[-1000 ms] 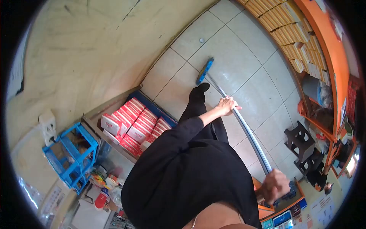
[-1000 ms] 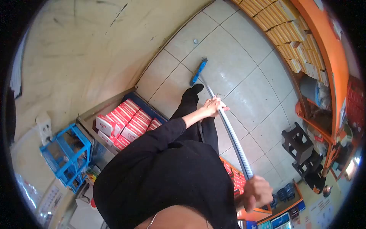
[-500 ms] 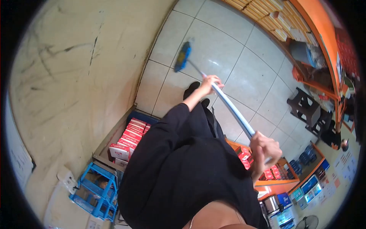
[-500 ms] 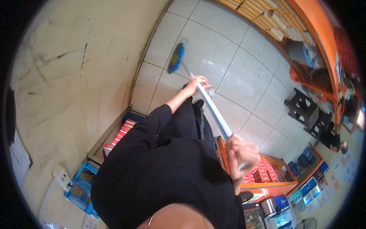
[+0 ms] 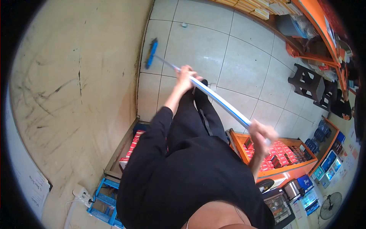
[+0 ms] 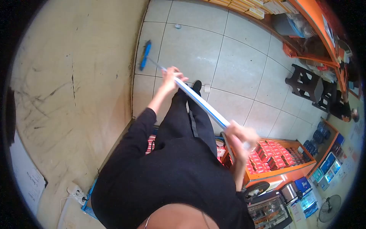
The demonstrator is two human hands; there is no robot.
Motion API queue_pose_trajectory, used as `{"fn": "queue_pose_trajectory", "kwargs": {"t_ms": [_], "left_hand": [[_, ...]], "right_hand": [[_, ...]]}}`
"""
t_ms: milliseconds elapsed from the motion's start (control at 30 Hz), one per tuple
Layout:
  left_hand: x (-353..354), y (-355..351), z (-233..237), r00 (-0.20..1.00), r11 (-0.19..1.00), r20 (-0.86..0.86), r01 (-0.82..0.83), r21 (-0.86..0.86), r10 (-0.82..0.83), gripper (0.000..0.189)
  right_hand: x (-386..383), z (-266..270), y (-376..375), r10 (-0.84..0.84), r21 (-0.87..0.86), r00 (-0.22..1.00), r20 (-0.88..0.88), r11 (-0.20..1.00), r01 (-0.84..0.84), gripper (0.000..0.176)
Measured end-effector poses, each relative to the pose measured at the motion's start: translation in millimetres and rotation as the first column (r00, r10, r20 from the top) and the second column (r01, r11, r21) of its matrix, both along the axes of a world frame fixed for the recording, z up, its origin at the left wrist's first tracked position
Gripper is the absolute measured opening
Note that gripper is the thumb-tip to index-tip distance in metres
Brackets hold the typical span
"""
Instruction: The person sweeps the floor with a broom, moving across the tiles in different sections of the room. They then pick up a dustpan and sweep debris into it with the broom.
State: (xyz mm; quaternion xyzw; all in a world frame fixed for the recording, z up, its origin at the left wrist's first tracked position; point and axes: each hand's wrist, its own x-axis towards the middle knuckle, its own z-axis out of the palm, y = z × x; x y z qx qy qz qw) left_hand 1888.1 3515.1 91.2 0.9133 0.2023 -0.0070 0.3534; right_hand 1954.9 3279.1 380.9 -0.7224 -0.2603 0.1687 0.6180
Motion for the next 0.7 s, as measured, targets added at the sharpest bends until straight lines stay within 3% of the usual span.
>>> {"fn": "queue_pose_trajectory", "kwargs": {"t_ms": [33,67,100,167,200,233,267,300,333,400,433,500,533,567,633,667,700], "left_hand": [[-7.7,13.5,-25.0,0.999,0.993,-0.052,0.003,0.114,0.003,0.028],[-11.2,20.0,-40.9,0.987,0.997,-0.156,-0.030,0.066,0.040,0.029],[-3.1,15.1,-39.3,0.987,0.997,-0.154,-0.027,0.076,0.038,0.029],[10.2,-11.5,-34.8,0.961,0.995,-0.263,0.076,-0.065,-0.091,0.030],[23.6,-39.7,-31.4,0.986,0.990,-0.144,0.061,-0.124,-0.079,0.028],[39.3,-67.7,-33.2,0.988,0.973,0.086,0.143,-0.183,-0.129,0.026],[58.7,-96.5,-41.0,0.986,0.882,0.144,0.136,-0.450,-0.079,0.025],[77.4,-120.9,-37.1,0.961,0.909,0.120,0.274,-0.313,-0.249,0.028],[90.3,-143.5,-19.5,0.958,0.915,0.066,0.286,-0.285,-0.279,0.035],[105.9,-164.1,14.5,0.942,0.878,0.021,0.321,-0.354,-0.336,0.040],[111.1,-168.9,26.0,0.934,0.866,0.043,0.345,-0.362,-0.355,0.041],[120.1,-165.5,61.9,0.907,0.846,0.052,0.409,-0.342,-0.418,0.041],[124.8,-158.0,76.1,0.885,0.829,0.059,0.455,-0.324,-0.462,0.041],[127.9,-146.7,79.0,0.882,0.830,0.061,0.462,-0.312,-0.468,0.041],[132.4,-107.6,78.3,0.947,0.933,0.090,0.319,-0.167,-0.308,0.041],[138.8,-78.4,74.0,0.961,0.954,-0.017,0.273,-0.121,-0.277,0.037],[146.1,-43.5,65.5,0.963,0.970,-0.123,0.231,-0.072,-0.239,0.033]], "right_hand": [[0.4,-28.9,10.5,0.057,0.258,0.965,-0.255,0.966,0.011,0.024],[-0.5,-41.5,19.2,0.087,0.238,0.967,-0.240,0.971,-0.028,0.025],[0.6,-47.4,25.1,0.121,0.218,0.967,-0.223,0.973,-0.071,0.025],[11.7,-10.2,29.3,0.271,0.149,0.956,-0.111,0.956,-0.253,0.025],[17.2,11.7,26.9,0.257,0.163,0.962,-0.096,0.957,-0.240,0.024],[21.9,27.1,17.9,0.221,0.203,0.973,-0.070,0.958,-0.203,0.023],[28.0,37.8,8.0,0.188,0.204,0.982,-0.031,0.963,-0.178,0.023],[31.8,46.9,-1.7,0.154,0.203,0.988,0.005,0.967,-0.151,0.023],[34.1,55.5,-9.0,0.135,0.203,0.991,0.005,0.970,-0.133,0.023],[37.4,67.3,-21.2,0.172,0.131,0.978,0.116,0.974,-0.187,0.022],[37.3,66.5,-26.5,0.068,0.276,0.974,0.216,0.953,-0.127,0.024],[47.3,94.7,-49.7,0.018,0.299,0.988,0.156,0.952,-0.065,0.024],[60.1,101.2,-62.9,0.121,0.335,0.985,0.122,0.929,-0.155,0.025],[72.6,104.7,-72.0,0.229,0.375,0.969,0.096,0.893,-0.248,0.027],[83.4,82.7,-66.6,0.088,0.432,0.992,0.086,0.894,-0.117,0.023],[91.4,61.9,-58.4,0.028,0.448,0.996,0.086,0.892,-0.064,0.021],[97.4,41.9,-41.5,-0.012,0.331,0.995,0.096,0.944,-0.020,0.016]]}}
